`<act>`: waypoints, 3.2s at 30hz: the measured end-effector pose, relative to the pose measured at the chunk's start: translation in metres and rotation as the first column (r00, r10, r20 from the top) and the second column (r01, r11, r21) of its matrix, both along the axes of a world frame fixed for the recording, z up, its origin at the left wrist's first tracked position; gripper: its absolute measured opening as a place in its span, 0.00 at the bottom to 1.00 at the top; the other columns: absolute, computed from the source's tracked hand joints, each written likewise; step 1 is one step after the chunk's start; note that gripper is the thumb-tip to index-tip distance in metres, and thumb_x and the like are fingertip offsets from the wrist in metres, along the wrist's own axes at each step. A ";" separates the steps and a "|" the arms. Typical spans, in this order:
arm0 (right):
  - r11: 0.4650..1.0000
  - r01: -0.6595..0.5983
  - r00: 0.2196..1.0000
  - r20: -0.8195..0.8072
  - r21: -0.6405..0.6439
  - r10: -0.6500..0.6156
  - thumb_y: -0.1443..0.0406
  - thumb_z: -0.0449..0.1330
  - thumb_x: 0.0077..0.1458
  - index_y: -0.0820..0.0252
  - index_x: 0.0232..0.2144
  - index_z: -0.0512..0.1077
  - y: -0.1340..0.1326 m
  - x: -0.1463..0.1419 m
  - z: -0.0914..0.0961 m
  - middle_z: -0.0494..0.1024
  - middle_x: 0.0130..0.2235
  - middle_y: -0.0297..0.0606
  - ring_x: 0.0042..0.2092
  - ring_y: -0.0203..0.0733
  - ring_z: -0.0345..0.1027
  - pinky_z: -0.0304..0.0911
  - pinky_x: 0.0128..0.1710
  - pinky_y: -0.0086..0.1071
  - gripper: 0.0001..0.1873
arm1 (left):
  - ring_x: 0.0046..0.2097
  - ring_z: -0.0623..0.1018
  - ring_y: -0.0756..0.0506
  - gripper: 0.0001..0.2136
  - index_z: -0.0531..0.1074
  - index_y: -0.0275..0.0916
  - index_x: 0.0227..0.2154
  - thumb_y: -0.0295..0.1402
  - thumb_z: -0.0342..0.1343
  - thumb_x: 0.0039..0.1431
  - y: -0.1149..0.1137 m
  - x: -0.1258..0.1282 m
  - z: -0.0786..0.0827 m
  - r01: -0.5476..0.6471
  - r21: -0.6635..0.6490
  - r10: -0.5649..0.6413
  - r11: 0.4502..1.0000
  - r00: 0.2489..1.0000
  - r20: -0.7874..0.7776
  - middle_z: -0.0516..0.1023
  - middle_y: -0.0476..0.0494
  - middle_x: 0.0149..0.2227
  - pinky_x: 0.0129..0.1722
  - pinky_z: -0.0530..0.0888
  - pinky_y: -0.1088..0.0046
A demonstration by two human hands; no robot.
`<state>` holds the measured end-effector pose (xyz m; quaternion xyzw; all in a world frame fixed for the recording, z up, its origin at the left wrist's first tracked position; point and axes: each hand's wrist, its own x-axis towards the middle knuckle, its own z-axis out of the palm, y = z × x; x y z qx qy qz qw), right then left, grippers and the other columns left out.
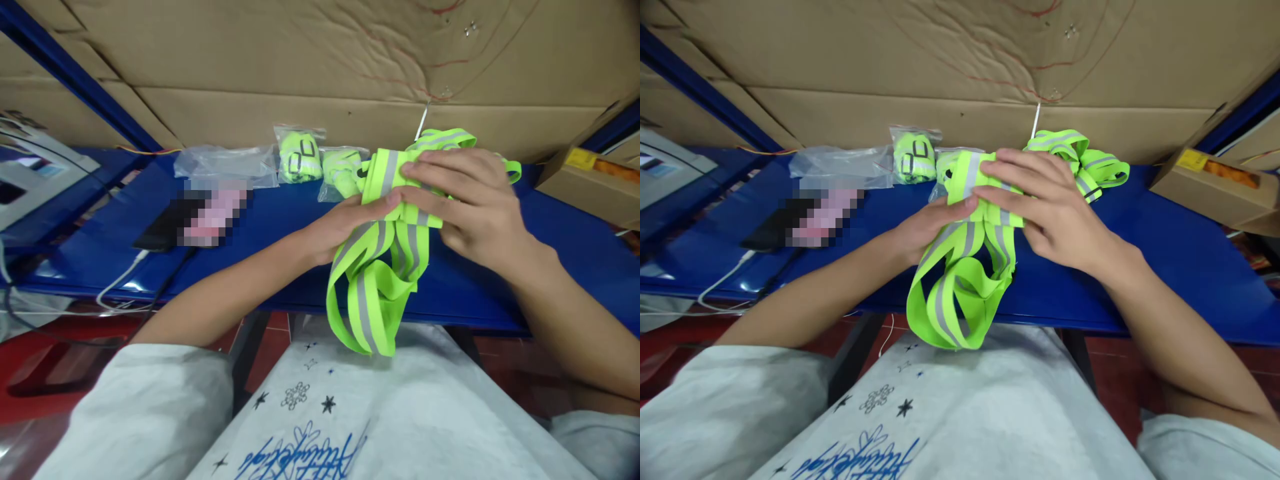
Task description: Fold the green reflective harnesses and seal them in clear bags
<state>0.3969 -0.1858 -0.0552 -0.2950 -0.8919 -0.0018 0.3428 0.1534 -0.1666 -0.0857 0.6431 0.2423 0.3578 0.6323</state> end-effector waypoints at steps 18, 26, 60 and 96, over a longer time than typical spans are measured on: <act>0.986 0.042 0.888 -0.447 -0.162 -0.112 0.63 0.72 0.59 0.40 0.53 0.81 -0.027 -0.027 -0.006 0.83 0.54 0.31 0.58 0.52 0.76 0.70 0.65 0.47 0.20 | 0.51 0.85 0.33 0.23 0.82 0.40 0.42 0.48 0.76 0.48 0.010 0.000 -0.014 0.287 -0.351 -0.234 0.891 0.954 0.187 0.87 0.40 0.47 0.55 0.82 0.55; 0.940 -0.020 0.788 -0.584 -0.342 -0.195 0.57 0.78 0.51 0.46 0.50 0.82 -0.013 -0.021 0.004 0.83 0.53 0.34 0.54 0.51 0.77 0.72 0.61 0.49 0.23 | 0.50 0.86 0.37 0.22 0.82 0.41 0.48 0.45 0.75 0.54 -0.001 0.003 -0.012 0.149 -0.353 -0.146 0.924 0.989 0.033 0.86 0.40 0.51 0.57 0.80 0.55; 0.814 -0.187 0.741 -0.623 -0.550 -0.251 0.54 0.78 0.50 0.47 0.50 0.82 0.004 -0.027 -0.029 0.84 0.51 0.34 0.51 0.50 0.80 0.75 0.59 0.50 0.25 | 0.67 0.74 0.33 0.24 0.79 0.43 0.48 0.58 0.61 0.64 0.001 0.010 -0.015 -0.233 0.094 0.231 0.968 0.972 0.040 0.83 0.44 0.48 0.67 0.72 0.58; 0.946 -0.069 0.984 -0.180 -0.315 0.012 0.52 0.64 0.64 0.37 0.68 0.67 -0.009 -0.026 -0.016 0.54 0.77 0.26 0.80 0.53 0.37 0.34 0.80 0.57 0.32 | 0.49 0.86 0.35 0.17 0.80 0.40 0.44 0.37 0.73 0.52 0.015 0.002 -0.011 -0.074 -0.375 0.156 0.924 0.969 0.194 0.86 0.44 0.43 0.51 0.83 0.57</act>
